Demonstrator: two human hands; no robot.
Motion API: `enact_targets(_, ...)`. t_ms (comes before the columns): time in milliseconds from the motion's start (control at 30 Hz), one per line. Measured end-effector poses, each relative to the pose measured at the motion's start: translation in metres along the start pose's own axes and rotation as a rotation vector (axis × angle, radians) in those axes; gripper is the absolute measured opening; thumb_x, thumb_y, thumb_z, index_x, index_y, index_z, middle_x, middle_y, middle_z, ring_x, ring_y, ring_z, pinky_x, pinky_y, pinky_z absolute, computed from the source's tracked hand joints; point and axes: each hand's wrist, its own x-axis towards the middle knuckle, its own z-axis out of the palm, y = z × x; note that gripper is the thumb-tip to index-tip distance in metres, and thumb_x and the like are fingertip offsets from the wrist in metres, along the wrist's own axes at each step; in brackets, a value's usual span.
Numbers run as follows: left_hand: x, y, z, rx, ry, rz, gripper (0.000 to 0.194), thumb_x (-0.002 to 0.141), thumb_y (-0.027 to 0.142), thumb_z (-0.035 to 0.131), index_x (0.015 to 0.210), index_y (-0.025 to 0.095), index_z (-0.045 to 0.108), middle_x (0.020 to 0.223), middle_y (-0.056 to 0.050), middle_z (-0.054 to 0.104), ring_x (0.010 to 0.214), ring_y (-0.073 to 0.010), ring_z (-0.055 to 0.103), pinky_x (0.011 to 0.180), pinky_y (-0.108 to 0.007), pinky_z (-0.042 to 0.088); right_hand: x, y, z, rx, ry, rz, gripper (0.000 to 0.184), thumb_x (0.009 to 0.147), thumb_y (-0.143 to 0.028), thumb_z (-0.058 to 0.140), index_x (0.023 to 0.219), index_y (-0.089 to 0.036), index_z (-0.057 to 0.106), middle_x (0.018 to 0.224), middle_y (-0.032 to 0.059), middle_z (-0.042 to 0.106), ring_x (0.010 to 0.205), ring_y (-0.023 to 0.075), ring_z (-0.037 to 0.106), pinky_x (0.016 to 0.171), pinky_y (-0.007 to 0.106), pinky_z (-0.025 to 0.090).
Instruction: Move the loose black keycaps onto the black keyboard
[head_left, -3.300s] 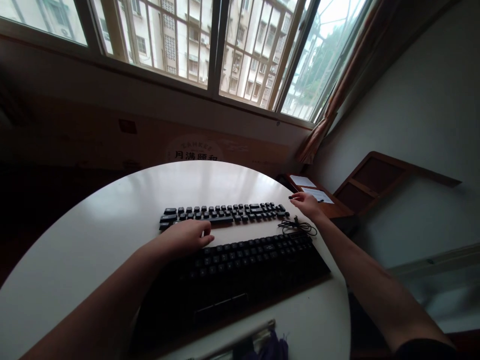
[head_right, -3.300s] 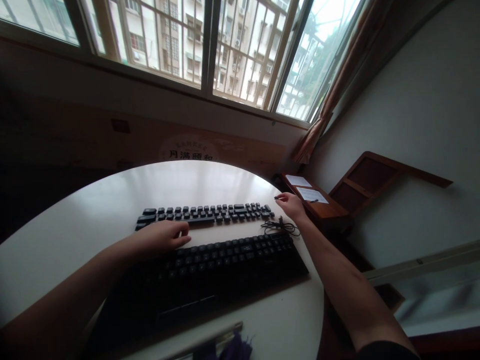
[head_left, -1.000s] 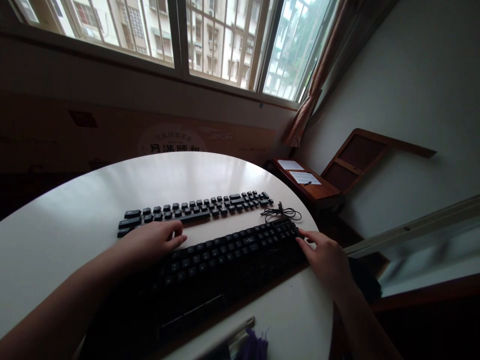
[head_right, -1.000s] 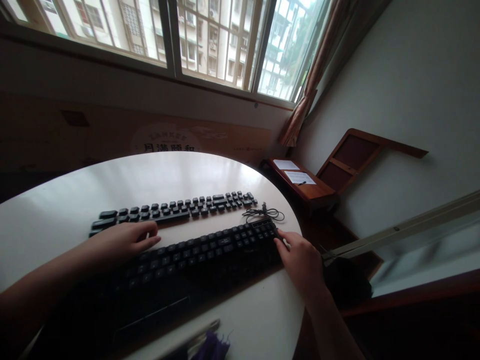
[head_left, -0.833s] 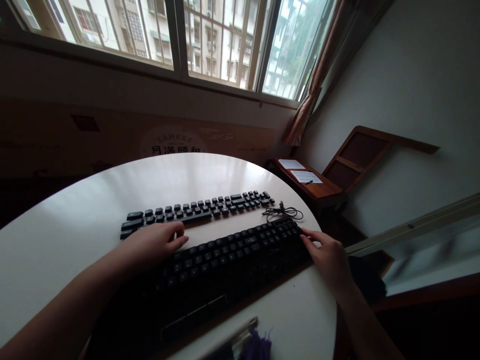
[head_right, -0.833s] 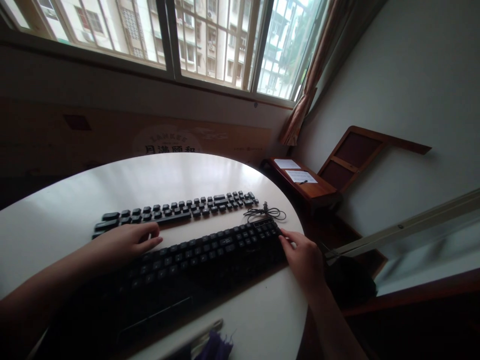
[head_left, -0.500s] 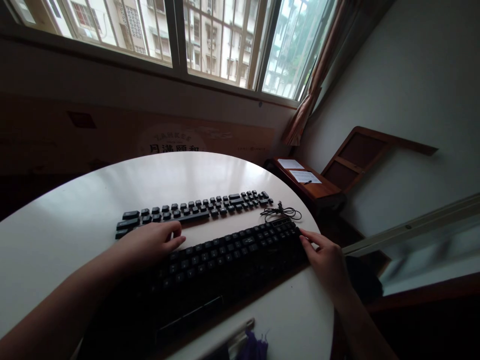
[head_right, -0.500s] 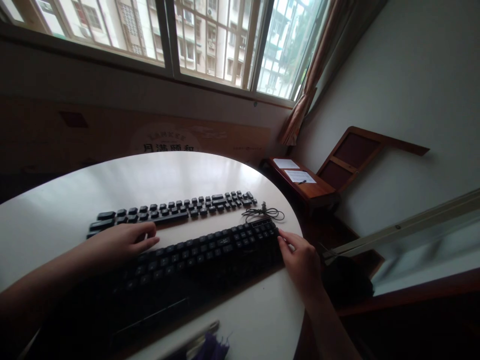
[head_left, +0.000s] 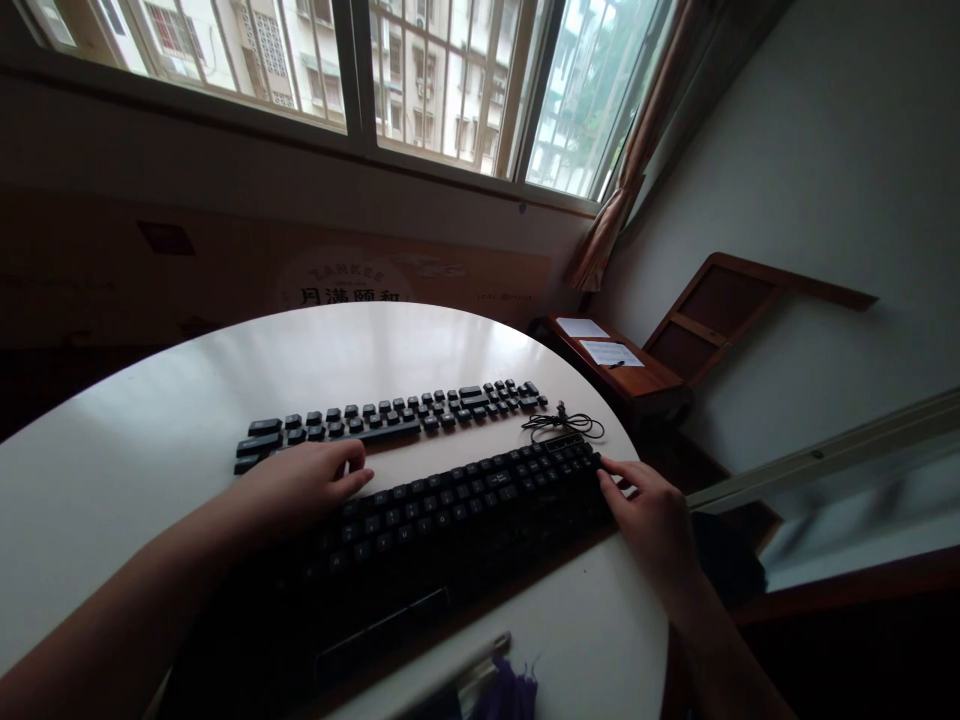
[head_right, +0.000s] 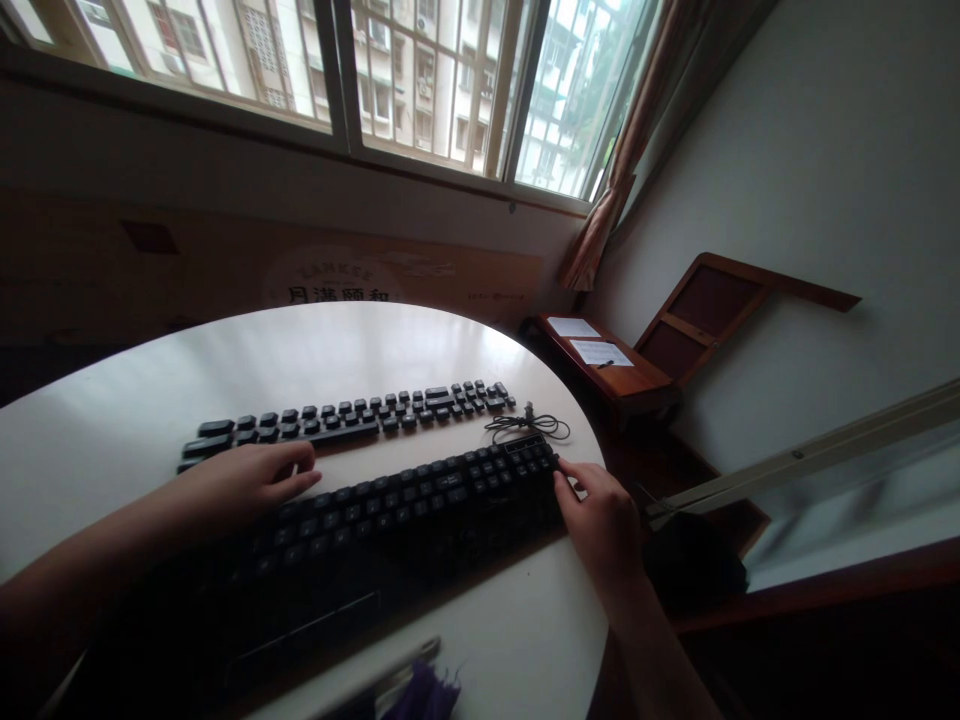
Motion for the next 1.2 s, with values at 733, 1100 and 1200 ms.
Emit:
enact_targets(733,0.0011,-0.0021,0.0016,0.009,-0.009,-0.001,0.043,0.084,0.062,0.044,0.084,0.024,0.064,0.084,-0.007,0.071,0.075,-0.0257,0.064,0.063,-0.033,0.04,0.0034,-0.0041,0.0011,0.066,0.018,0.088,0.025,0.089,-0.039,0.063,0.096,-0.019,0.076,0.091,0.0084,0.075,0.071,0.0213,0.067,0.066,0.033,0.054)
enact_targets(1100,0.0028,-0.0028,0.0025,0.004,-0.023,-0.019,0.044,0.084,0.063,0.044,0.087,0.025,0.065,0.087,-0.007,0.072,0.077,-0.0264,0.065,0.064,-0.034,0.041,0.0011,-0.0023,-0.0028,-0.18,-0.073,-0.065,0.032,0.096,-0.041,0.05,0.097,-0.022,0.076,0.099,0.0095,0.073,0.092,0.0277,0.063,0.084,0.042,0.051)
enact_targets(1200,0.0038,-0.0042,0.0026,0.001,-0.015,-0.016,0.044,0.083,0.063,0.044,0.086,0.024,0.065,0.086,-0.008,0.072,0.076,-0.0264,0.065,0.063,-0.034,0.041,-0.0031,-0.0015,-0.0023,-0.117,-0.05,-0.068,0.035,0.098,-0.043,0.048,0.108,-0.022,0.074,0.113,0.0114,0.069,0.105,0.029,0.061,0.091,0.045,0.051)
